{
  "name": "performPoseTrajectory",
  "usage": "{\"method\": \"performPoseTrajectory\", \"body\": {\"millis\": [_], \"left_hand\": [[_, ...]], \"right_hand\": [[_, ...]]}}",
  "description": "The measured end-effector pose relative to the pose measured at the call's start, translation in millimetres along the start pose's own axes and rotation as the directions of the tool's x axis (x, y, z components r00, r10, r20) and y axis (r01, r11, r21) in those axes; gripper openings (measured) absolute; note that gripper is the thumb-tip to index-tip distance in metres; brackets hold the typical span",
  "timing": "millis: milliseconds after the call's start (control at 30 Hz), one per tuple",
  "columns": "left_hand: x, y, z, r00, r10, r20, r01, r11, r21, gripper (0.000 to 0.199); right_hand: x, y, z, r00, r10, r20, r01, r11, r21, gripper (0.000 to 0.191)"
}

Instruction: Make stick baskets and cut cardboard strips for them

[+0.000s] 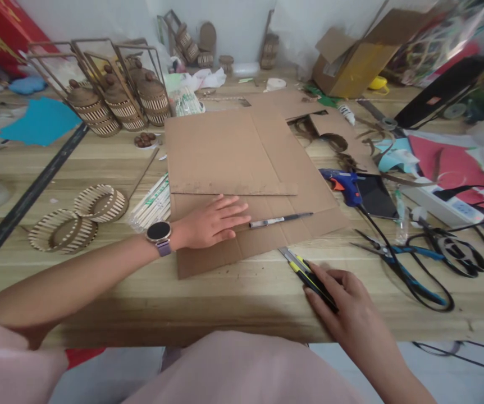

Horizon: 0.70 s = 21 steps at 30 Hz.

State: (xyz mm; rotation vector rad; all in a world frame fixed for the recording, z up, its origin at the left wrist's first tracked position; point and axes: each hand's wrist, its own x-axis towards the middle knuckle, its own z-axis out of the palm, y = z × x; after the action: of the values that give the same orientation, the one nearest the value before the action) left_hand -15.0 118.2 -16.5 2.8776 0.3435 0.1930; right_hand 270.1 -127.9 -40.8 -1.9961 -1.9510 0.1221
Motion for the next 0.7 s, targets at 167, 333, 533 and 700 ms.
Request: {"method": "performPoseTrajectory", "body": {"millis": [167, 333, 533, 700], "left_hand": [[-26.0, -3.5, 6.6, 0.996, -0.021, 0.092, 0.018, 0.999, 0.039, 0.059], [-22.5, -2.3, 11.2, 0.997, -0.041, 0.063, 0.038, 0.998, 0.048, 0.060], [-22.9, -2.0, 11.8, 0.997, -0.056, 0.046, 0.054, 0.998, 0.039, 0.058], [-22.8, 0.2, 10.9, 0.997, -0.060, 0.044, 0.059, 0.998, 0.030, 0.059]], "right_hand": [[3.6, 9.1, 1.9, 0.996, -0.091, 0.018, 0.092, 0.996, -0.005, 0.050], [-0.3, -9.9, 3.2, 0.990, -0.144, 0.009, 0.144, 0.990, -0.003, 0.052], [6.7, -35.3, 6.0, 0.994, -0.108, -0.025, 0.109, 0.994, 0.017, 0.044], [7.2, -41.9, 4.2, 0.992, -0.129, -0.008, 0.129, 0.992, 0.003, 0.043]]}}
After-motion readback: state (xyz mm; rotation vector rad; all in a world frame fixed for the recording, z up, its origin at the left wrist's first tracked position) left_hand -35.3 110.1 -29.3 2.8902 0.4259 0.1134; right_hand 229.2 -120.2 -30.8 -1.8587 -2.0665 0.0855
